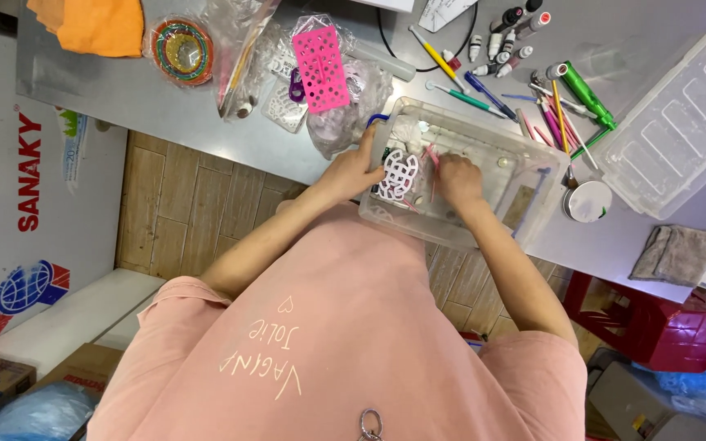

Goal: Organize various cake and cookie decorating tools, cutters, and accessories into storage containers.

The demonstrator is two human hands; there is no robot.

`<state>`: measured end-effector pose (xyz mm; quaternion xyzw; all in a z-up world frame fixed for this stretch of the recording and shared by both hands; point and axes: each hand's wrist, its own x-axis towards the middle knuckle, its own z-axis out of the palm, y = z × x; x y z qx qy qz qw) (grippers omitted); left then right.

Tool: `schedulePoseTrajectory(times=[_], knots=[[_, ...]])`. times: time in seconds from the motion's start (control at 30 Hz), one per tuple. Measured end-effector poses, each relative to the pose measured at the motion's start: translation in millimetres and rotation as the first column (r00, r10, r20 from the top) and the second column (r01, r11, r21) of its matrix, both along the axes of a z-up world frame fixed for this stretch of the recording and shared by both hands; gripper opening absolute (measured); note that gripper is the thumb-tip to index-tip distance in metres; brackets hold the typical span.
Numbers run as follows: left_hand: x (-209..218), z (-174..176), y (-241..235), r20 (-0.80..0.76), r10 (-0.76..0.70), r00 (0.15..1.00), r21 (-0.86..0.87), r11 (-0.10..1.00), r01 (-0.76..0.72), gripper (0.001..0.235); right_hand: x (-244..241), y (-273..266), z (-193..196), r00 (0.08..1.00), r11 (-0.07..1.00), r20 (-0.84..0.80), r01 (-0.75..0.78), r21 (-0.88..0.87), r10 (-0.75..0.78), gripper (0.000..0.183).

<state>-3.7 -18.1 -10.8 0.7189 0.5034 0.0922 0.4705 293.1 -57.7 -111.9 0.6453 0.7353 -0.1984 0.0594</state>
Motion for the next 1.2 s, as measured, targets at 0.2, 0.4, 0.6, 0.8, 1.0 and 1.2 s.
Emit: schedulePoseTrajectory(times=[0.2,0.4,0.6,0.8,1.0,1.2], knots=[[-0.2,-2.0,0.5,0.004,-0.004,1.0,-0.006,1.0,0.004,0.099,-24.9,5.0,48.6,0.98,0.997,0.187,0.076,-0.001,-0.074,0.04],[-0.6,-12.7,-0.5,0.035,-0.014,0.999,0.042,0.999,0.012,0.099,7.6,10.1,28.1,0.989,0.988,0.044,0.141,0.061,-0.144,0.032],[0.2,-7.5,1.1,0.023,-0.02,1.0,0.016,1.0,0.02,0.098,-23.9,30.6,62.3,0.878,0.909,-0.237,0.405,-0.097,-0.416,0.039],[-0.1,-11.0,-0.1,0.059,-0.02,0.998,0.032,0.999,0.019,0.099,-36.2,38.2,41.3,0.865,0.892,-0.219,0.441,-0.101,-0.452,0.038],[0.0,-9.5,2.0,0.046,-0.027,0.999,0.011,1.0,0.027,0.099,11.1,15.2,50.6,0.806,0.926,-0.468,0.368,-0.084,-0.363,0.028],[0.2,-17.4,0.9,0.059,-0.029,0.998,0.029,0.999,0.028,0.1,71.2,-18.3,63.0,0.862,0.925,-0.337,0.366,-0.1,-0.378,0.03]])
